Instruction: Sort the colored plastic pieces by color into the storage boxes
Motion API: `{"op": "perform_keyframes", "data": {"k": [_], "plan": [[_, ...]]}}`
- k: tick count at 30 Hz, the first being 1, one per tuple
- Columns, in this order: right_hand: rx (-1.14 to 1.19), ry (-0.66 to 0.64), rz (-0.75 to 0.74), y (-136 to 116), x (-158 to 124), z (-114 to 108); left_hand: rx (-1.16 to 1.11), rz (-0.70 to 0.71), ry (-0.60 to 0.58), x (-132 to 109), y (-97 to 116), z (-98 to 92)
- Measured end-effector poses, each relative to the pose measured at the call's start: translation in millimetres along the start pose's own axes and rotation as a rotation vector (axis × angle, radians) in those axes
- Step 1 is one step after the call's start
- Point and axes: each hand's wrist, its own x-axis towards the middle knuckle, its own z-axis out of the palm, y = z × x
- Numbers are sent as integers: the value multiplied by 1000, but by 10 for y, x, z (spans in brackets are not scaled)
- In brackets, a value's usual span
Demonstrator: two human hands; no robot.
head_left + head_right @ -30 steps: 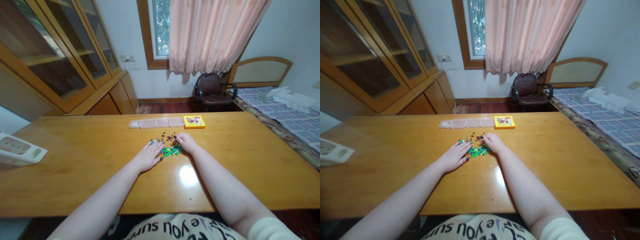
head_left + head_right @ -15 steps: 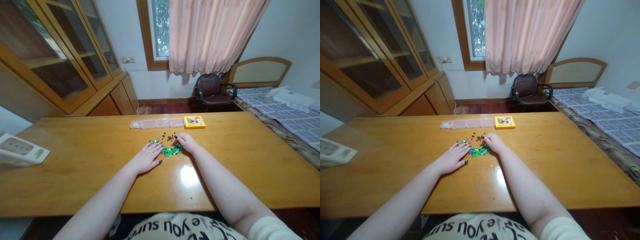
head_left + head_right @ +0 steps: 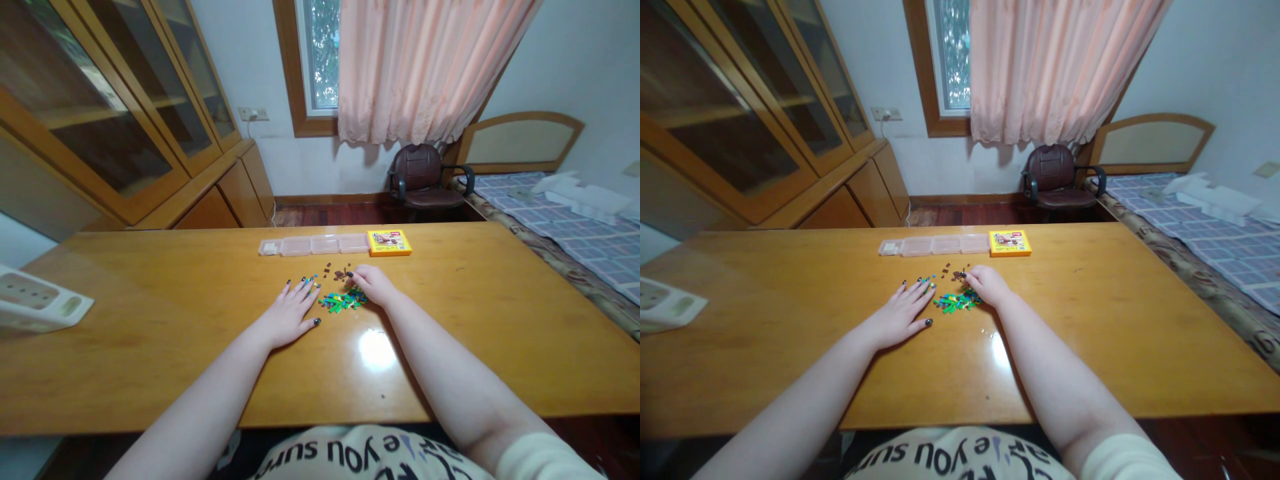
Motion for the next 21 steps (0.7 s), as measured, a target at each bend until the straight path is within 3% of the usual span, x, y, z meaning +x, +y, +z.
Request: {"op": "perform_keyframes", "data": {"k": [4, 7, 21], "plan": [[-81, -55, -213, -156, -15, -32, -19, 14, -51, -46, 38, -61], [-123, -106, -289, -279, -38, -45, -30, -5, -76, -70, 41, -62], [-266, -198, -230, -327, -61, 95, -50, 25, -16, -84, 12, -130]]}}
